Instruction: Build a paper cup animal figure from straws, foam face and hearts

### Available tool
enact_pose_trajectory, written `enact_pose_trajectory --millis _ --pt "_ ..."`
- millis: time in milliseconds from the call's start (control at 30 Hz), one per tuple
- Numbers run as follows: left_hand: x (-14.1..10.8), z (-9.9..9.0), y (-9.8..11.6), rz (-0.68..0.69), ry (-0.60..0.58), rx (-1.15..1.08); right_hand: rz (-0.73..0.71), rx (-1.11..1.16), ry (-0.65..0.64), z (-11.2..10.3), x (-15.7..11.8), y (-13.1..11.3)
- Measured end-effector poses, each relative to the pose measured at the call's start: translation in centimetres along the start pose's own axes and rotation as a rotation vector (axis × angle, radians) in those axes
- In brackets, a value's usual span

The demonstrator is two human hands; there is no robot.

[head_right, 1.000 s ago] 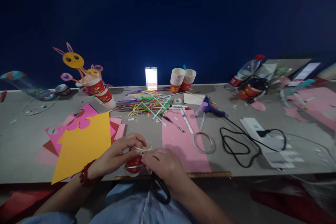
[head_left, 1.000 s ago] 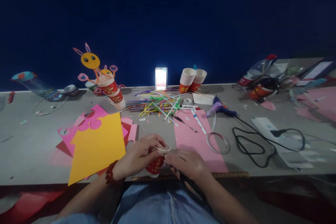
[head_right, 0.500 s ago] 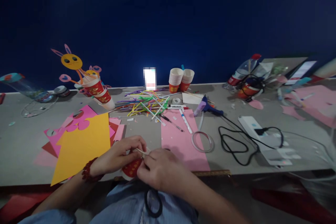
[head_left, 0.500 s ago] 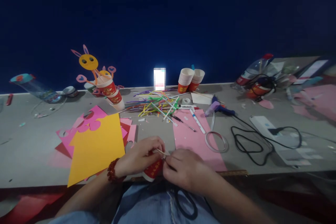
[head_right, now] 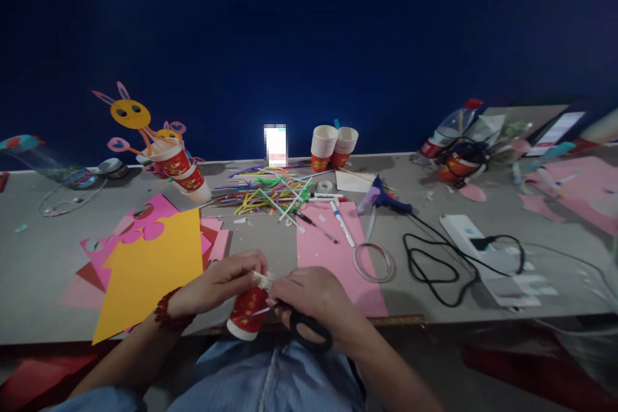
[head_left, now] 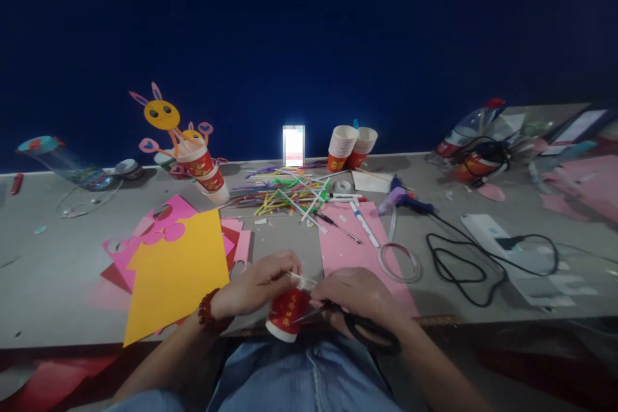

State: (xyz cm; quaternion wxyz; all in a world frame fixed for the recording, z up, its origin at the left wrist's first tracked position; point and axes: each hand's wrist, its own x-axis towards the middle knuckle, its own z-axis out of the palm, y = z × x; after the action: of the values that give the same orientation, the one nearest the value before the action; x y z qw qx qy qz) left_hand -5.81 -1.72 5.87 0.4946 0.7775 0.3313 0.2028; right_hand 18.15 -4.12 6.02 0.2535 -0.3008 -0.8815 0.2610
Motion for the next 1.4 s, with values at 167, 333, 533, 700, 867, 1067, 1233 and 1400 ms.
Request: enact_pose_trajectory --millis 167,333,533,700,867,1067,1233,1400 --pt "0.0 0.2 0.1 -0.011 0.024 -0.086 0.216 0.245 0.099 -1.5 -0.5 0.1" --pt "-0.2 0.5 0.0 0.002 0.069 -0.139 0.383 0.421 0.192 0.8 -0.2 0.7" --pt "-0.2 1.2 -0.5 0.048 0.141 -0.116 0.461 0.553 0.222 3.4 -0.2 0.3" --pt "-0.2 2.0 -0.2 0.064 0.223 -0.09 0.467 0.447 0.303 3.9 0.0 0.1" --pt "-0.7 3.0 -0.3 0.035 0.414 -0.079 0.429 0.28 0.388 3.7 0.2 -0.3" --pt "-1.2 3.8 -1.2 0.009 0.411 -0.133 0.552 0.436 0.426 4.4 -0.1 -0.5" --pt "-1.4 3.9 -2.0 -0.015 0.372 -0.125 0.53 0.509 0.4 4.3 -0.4 -0.3" --pt "-1.7 4.0 -1.7 0.004 0.365 0.003 0.49 0.693 0.248 3.6 -0.7 0.9"
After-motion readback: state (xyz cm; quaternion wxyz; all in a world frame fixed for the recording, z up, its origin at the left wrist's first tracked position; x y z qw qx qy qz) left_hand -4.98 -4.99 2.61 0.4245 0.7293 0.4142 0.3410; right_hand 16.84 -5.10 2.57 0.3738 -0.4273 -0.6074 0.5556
